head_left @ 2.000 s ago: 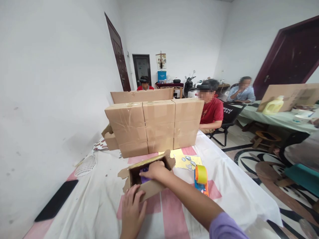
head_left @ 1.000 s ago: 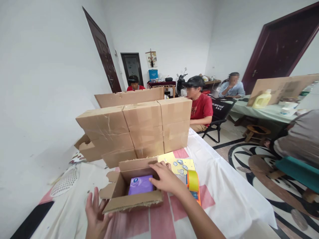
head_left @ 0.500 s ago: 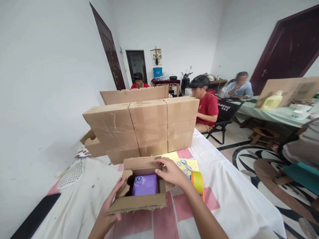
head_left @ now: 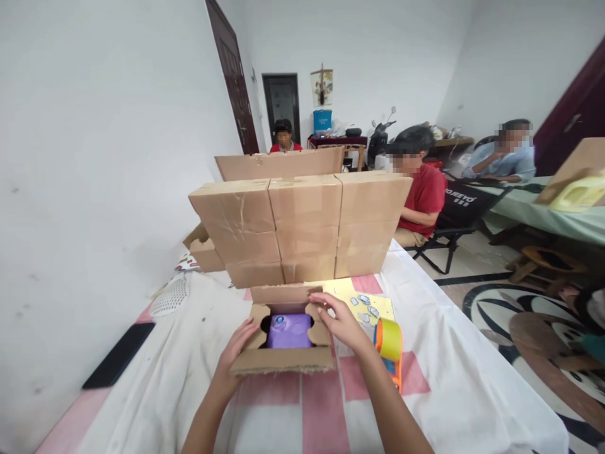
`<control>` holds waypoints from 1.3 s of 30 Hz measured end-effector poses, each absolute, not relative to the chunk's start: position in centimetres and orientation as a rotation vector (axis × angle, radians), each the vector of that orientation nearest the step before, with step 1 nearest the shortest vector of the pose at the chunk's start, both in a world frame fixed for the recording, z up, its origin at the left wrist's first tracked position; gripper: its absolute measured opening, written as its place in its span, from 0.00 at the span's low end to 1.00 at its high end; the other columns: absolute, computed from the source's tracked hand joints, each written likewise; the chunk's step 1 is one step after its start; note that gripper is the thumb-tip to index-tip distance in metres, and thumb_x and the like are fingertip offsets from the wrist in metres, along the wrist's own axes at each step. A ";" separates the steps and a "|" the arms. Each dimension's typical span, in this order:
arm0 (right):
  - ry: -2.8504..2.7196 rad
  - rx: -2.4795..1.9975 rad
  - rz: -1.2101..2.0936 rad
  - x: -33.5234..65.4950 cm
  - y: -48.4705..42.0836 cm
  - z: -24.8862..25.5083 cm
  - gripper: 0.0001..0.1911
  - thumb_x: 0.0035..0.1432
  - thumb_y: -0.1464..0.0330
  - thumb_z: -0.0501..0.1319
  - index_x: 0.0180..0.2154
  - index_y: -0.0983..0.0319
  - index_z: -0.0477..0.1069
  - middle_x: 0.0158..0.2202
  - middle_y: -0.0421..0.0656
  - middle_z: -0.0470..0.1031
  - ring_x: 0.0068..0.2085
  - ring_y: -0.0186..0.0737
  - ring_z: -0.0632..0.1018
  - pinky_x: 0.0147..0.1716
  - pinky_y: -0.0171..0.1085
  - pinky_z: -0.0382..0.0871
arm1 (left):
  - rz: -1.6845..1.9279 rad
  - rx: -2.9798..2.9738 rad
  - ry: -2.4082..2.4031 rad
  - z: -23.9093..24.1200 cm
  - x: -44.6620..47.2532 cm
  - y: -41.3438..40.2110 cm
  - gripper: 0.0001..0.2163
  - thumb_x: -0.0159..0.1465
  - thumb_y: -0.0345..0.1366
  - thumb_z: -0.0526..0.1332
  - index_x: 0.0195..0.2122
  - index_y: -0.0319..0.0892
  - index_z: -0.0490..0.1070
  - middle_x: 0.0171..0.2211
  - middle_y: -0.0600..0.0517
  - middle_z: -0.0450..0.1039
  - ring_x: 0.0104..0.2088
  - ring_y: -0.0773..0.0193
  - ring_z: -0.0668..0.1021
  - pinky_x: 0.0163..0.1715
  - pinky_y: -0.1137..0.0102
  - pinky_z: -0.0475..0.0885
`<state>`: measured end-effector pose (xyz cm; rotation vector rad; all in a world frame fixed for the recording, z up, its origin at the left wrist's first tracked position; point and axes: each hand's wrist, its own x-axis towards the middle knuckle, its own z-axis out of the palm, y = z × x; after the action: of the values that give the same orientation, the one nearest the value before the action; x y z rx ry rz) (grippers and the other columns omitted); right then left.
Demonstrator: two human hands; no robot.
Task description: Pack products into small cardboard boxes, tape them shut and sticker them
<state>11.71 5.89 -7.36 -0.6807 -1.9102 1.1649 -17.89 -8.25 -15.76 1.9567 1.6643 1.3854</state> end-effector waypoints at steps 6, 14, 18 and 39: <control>-1.832 -0.948 0.726 10.2 5.4 -9.3 0.36 0.56 0.70 0.62 0.66 0.57 0.59 0.57 0.52 0.61 0.61 0.52 0.67 0.63 0.54 0.62 | 1.386 1.972 1.685 -14.7 -17.3 -7.9 0.28 0.66 0.58 0.58 0.59 0.45 0.73 0.59 0.41 0.73 0.66 0.45 0.68 0.64 0.48 0.65; -1.697 -0.733 1.127 10.7 5.5 -10.9 0.31 0.58 0.71 0.57 0.63 0.56 0.64 0.52 0.46 0.77 0.55 0.46 0.75 0.60 0.49 0.66 | 1.471 1.598 1.876 -14.0 -15.1 -9.0 0.30 0.70 0.47 0.57 0.71 0.45 0.52 0.61 0.40 0.69 0.62 0.50 0.71 0.60 0.52 0.69; -1.781 -0.655 1.181 12.0 5.2 -10.4 0.20 0.60 0.70 0.54 0.51 0.55 0.77 0.51 0.45 0.80 0.62 0.49 0.70 0.64 0.52 0.61 | 1.366 1.769 2.159 -12.5 -13.7 -9.0 0.23 0.71 0.40 0.55 0.66 0.46 0.62 0.69 0.39 0.55 0.70 0.47 0.59 0.65 0.50 0.59; -1.126 -1.256 1.301 26.4 1.6 -17.0 0.26 0.48 0.50 0.72 0.41 0.63 0.78 0.38 0.50 0.83 0.37 0.50 0.82 0.37 0.44 0.78 | 0.423 2.298 2.202 -6.4 -9.5 -6.9 0.28 0.62 0.57 0.64 0.59 0.49 0.72 0.51 0.40 0.72 0.55 0.36 0.68 0.59 0.41 0.53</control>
<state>26.38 1.55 -16.98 -1.2564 -1.1260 1.3014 -9.49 -6.93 -6.43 2.2980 2.2020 0.4228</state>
